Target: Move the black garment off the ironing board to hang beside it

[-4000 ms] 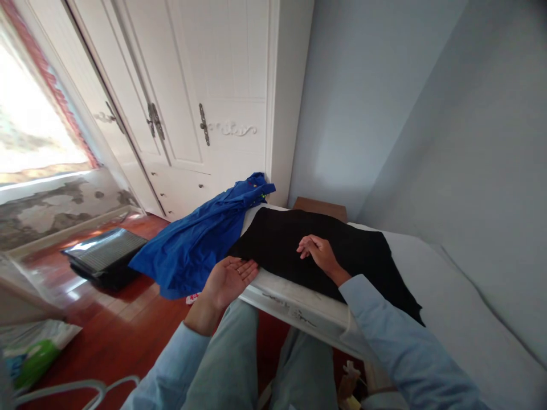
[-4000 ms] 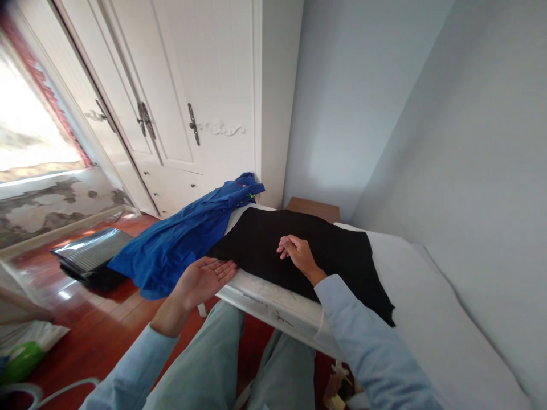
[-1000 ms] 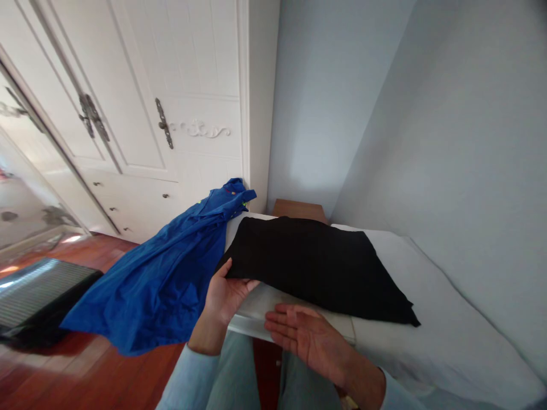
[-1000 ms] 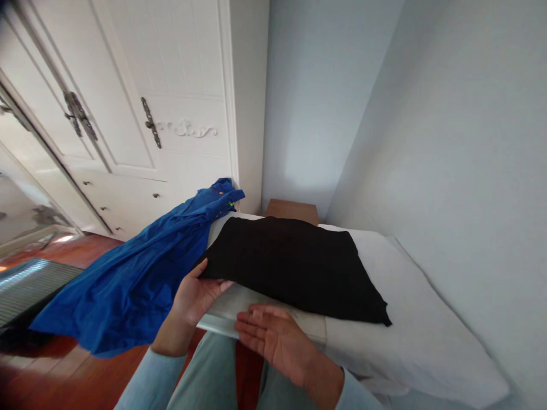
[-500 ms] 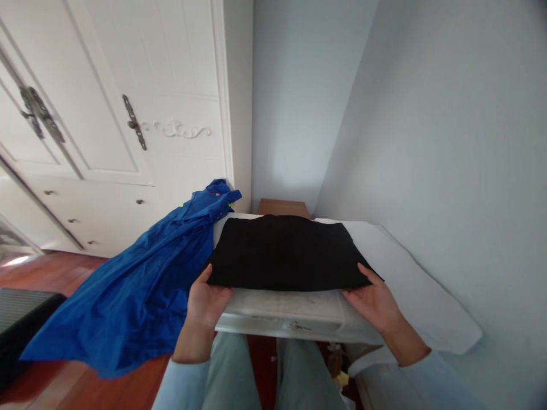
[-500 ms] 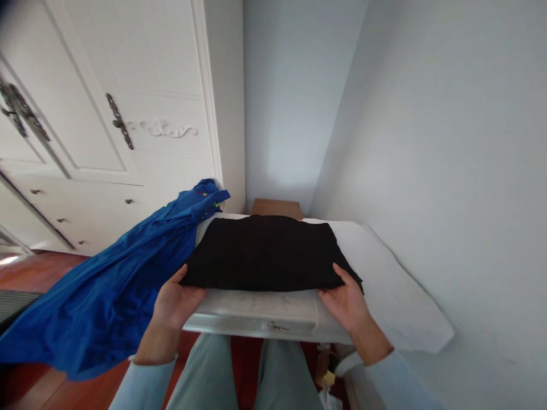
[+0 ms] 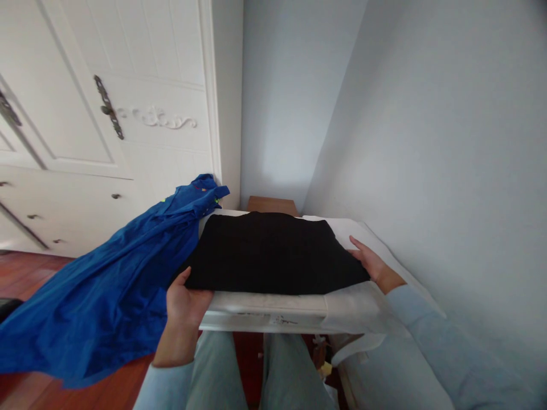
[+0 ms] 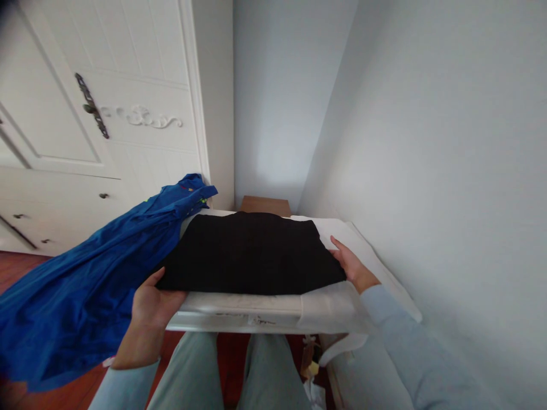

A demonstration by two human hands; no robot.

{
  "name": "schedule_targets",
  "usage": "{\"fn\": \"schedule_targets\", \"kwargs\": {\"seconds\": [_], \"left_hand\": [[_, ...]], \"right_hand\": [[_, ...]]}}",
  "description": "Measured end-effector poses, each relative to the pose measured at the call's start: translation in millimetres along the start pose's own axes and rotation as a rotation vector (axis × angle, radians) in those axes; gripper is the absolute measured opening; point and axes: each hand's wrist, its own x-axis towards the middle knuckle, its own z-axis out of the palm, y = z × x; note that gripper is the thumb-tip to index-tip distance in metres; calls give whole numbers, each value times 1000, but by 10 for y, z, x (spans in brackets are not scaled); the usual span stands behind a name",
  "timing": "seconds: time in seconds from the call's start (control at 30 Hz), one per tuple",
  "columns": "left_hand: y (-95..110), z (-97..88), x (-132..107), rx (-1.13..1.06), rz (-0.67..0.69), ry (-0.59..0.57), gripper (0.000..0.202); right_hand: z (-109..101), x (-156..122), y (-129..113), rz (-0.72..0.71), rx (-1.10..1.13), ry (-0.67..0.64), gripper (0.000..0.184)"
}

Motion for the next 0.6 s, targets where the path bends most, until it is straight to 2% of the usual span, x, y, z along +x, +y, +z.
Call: {"fn": "schedule_targets", "kwargs": {"seconds": [0.1,0.23,0.33,0.4,0.5,0.6], "left_hand": [[13,83,-35,4,32,20,36],[1,194,-24,55,108,92,23],[-42,242,32,135,127,185,17],[-78,263,77,184,154,232,18],[-125,300,128,213,211,281,19],[-157,351,160,206,245,357,18]], "right_hand": [[68,269,-248,-36,-49,-30,46],[153,680,-577,-84,-93,28,31],[210,943,-737,-97,-138,41,19],[250,1074,-799,-53,-191,41,13],[302,1206,-851,39,-309,67,16],[335,1279,-892,17,-490,130,28]]}}
